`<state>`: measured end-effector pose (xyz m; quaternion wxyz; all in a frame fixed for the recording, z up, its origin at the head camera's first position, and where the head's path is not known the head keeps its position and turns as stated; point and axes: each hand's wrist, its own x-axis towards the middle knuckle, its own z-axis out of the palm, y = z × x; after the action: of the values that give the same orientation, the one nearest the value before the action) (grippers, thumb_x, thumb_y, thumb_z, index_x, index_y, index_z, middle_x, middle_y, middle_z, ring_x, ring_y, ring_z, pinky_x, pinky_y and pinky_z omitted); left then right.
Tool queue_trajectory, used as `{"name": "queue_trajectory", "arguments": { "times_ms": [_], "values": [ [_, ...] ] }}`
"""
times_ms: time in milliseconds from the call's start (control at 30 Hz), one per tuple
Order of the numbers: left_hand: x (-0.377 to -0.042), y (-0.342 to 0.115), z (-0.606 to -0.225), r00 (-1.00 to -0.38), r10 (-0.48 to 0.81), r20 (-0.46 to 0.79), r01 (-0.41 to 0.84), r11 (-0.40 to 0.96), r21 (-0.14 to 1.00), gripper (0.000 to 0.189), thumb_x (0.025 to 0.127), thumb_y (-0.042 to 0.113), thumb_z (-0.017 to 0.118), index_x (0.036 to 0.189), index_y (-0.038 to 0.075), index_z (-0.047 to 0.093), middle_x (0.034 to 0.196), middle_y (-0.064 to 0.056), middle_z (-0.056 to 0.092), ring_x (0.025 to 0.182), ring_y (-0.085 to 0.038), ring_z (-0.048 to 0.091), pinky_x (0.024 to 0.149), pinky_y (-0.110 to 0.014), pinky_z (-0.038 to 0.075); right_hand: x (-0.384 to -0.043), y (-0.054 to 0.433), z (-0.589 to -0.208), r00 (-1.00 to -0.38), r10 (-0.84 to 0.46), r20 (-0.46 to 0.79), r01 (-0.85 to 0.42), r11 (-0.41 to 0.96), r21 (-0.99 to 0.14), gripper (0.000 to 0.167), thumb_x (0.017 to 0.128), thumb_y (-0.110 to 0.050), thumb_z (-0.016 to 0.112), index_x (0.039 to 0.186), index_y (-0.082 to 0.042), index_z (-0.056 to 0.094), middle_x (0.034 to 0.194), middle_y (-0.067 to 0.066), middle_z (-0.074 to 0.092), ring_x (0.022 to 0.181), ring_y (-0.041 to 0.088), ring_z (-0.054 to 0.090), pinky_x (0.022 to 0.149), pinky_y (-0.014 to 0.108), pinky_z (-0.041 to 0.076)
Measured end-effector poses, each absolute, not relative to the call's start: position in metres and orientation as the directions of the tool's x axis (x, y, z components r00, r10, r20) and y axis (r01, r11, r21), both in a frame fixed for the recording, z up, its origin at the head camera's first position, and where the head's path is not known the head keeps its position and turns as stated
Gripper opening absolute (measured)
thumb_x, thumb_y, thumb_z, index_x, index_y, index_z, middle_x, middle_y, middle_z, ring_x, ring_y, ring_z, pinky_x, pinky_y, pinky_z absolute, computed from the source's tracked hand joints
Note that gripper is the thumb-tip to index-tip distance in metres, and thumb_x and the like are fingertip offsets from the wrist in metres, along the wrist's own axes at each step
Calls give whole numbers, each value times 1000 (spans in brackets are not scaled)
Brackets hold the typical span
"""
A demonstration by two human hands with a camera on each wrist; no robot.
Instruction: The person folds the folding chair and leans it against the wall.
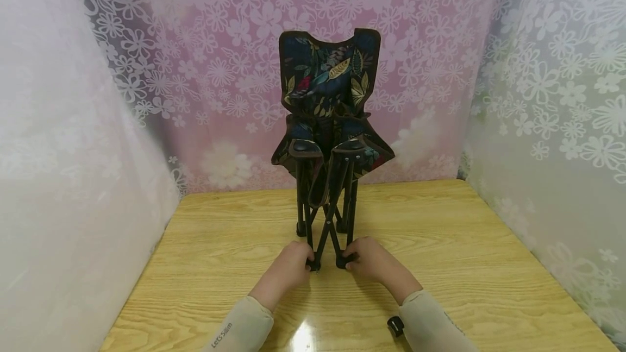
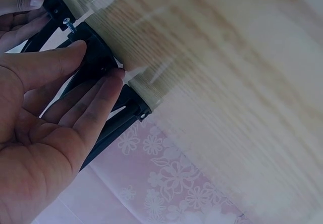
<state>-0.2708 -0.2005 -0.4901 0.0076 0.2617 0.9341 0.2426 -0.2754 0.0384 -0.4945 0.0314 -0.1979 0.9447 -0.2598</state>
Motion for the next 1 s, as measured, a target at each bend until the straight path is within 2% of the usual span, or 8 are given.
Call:
{"name": "queue_trajectory", "arguments": {
  "times_ms": [367, 833, 1000],
  "values": [
    [-271, -200, -489, -873, 477, 102, 465, 749, 472, 18, 90, -6, 75, 108, -3, 79, 114, -18, 78, 108, -34, 75, 87, -40, 65, -278, 39, -494, -919, -391, 46, -362, 792, -491, 21, 88, -3, 84, 109, 0, 82, 112, 17, 79, 109, 36, 74, 93, 51, 63],
    [-273, -200, -489, -887, 456, 76, 432, 760, 485, 19, 91, -6, 75, 109, -3, 79, 116, -19, 77, 109, -35, 74, 88, -41, 65, -285, 40, -498, -917, -398, 34, -361, 788, -498, 22, 89, -4, 84, 110, 0, 81, 113, 17, 78, 108, 35, 74, 91, 50, 63],
    [-274, -200, -489, -886, 457, 72, 430, 755, 495, 20, 91, -6, 75, 110, -4, 78, 117, -20, 76, 110, -36, 74, 88, -42, 65, -286, 40, -499, -921, -389, 30, -347, 782, -518, 22, 89, -3, 84, 111, 1, 81, 113, 18, 78, 103, 32, 75, 87, 49, 64]
  ]
}}
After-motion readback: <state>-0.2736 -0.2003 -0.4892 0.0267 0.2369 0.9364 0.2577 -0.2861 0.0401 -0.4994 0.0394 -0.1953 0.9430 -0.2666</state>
